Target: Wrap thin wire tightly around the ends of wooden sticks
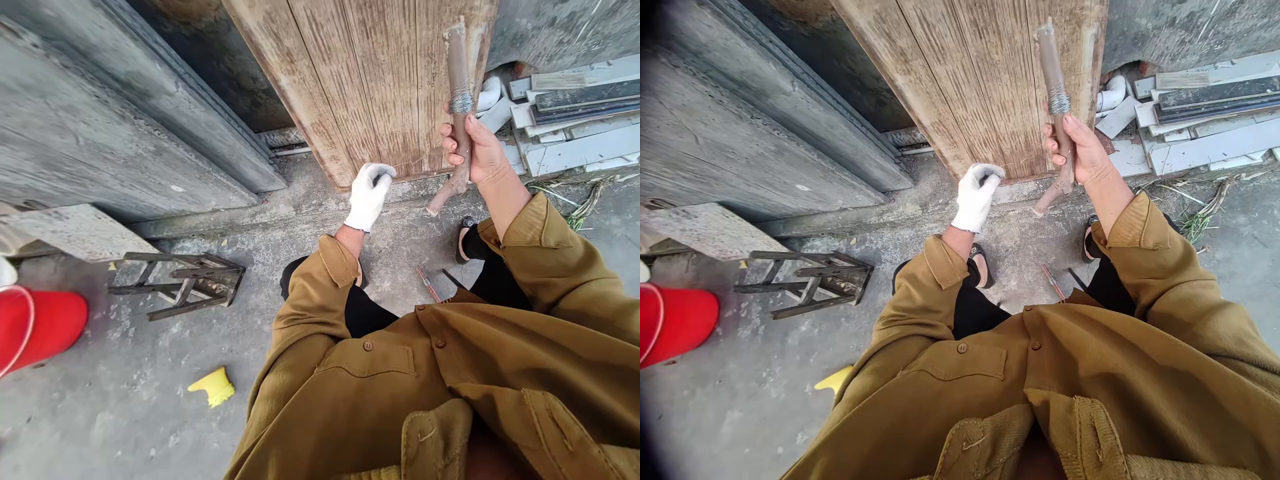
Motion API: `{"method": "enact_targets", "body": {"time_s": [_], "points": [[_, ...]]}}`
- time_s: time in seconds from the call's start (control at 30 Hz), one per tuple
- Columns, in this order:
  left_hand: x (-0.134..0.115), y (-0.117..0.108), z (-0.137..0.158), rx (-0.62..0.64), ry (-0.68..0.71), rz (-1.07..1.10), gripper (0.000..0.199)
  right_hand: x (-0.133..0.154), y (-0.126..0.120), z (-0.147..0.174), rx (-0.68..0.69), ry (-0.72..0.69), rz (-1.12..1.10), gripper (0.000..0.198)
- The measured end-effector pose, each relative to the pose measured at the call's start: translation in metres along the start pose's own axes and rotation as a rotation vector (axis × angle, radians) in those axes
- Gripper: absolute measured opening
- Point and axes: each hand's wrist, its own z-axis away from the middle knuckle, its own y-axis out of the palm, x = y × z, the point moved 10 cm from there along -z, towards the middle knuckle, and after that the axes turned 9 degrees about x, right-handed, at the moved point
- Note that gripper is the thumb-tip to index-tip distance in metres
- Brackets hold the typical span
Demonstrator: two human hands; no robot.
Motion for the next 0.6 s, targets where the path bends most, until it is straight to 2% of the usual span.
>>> {"method": "enact_targets", "body": {"time_s": [0.13,0.23,0.3,0.4,0.53,0.6], "points": [[0.01,0.011,0.002,0.062,-0.122,0.439,0.023,-0.006,-0.009,-0.002,-0.089,0.0,-0.035,0.064],[0.005,0.018,0.005,0.144,-0.176,0.53,0.025,-0.008,-0.014,-0.003,-0.094,-0.013,-0.052,0.066],[0.0,0.02,0.005,0.22,-0.179,0.485,0.029,-0.009,-0.016,-0.002,-0.096,-0.018,-0.062,0.065],[-0.007,0.021,0.003,0.297,-0.118,0.305,0.035,-0.01,-0.012,-0.001,-0.1,-0.012,-0.135,0.061],[-0.022,0.015,-0.001,0.265,0.047,-0.045,0.041,-0.015,0.009,-0.002,-0.04,0.016,-0.284,0.059],[-0.028,0.017,-0.001,0.273,0.082,-0.137,0.044,-0.015,0.02,-0.005,-0.005,0.02,-0.346,0.06]]}}
